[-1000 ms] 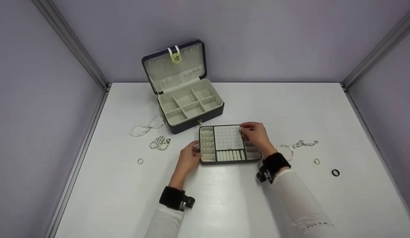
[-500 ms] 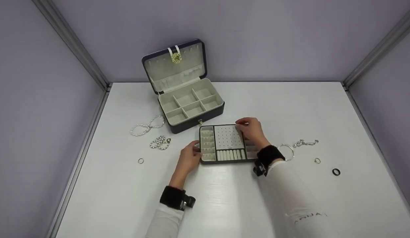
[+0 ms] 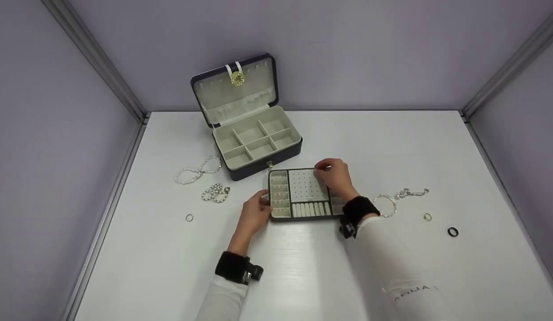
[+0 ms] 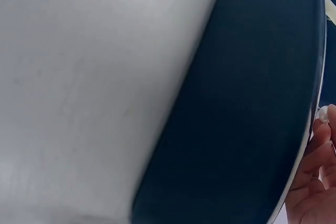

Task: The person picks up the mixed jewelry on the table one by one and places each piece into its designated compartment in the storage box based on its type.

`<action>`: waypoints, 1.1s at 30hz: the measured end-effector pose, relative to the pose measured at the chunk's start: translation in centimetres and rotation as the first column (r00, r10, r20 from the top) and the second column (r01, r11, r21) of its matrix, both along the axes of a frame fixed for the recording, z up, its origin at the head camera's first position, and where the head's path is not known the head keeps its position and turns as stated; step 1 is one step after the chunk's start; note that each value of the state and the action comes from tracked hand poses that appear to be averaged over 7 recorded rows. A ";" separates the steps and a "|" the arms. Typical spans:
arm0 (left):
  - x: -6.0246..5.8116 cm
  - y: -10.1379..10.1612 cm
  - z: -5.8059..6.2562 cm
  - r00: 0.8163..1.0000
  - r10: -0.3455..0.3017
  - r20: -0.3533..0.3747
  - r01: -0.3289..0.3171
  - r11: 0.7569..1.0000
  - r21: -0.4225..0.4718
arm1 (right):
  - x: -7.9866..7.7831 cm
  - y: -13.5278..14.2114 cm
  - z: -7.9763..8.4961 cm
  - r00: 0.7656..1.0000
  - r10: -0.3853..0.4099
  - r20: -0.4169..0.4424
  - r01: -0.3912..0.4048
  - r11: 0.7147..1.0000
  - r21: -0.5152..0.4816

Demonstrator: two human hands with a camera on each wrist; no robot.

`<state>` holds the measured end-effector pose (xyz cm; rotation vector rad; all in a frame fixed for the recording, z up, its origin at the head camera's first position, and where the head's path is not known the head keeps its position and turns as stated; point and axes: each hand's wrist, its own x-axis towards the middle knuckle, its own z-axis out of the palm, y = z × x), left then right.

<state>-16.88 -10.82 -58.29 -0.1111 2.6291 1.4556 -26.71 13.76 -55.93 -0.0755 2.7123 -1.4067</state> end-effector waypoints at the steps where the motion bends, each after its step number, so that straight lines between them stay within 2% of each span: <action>1: 0.0 0.0 0.0 1.000 -0.001 -0.002 0.001 1.000 -0.003 | 0.0 0.0 -0.1 1.000 0.008 -0.009 -0.008 1.000 0.005; 14: 0.0 -0.1 0.2 1.000 -0.013 0.005 0.013 1.000 -0.012 | -0.1 0.2 -0.3 0.998 0.067 -0.002 -0.067 0.997 0.026; 23: -0.1 0.0 0.0 1.000 -0.009 0.011 0.009 1.000 -0.005 | 0.1 0.4 -0.2 0.998 0.063 0.024 -0.062 0.998 -0.022; 28: -0.1 -0.1 0.1 1.000 -0.010 0.009 0.010 1.000 0.003 | 0.2 0.7 -0.1 0.995 0.073 0.061 -0.072 0.997 -0.019; 33: 0.1 -0.1 0.3 1.000 -0.015 0.013 0.015 1.000 -0.006 | 0.4 1.7 0.8 0.977 0.130 0.172 -0.111 0.987 -0.116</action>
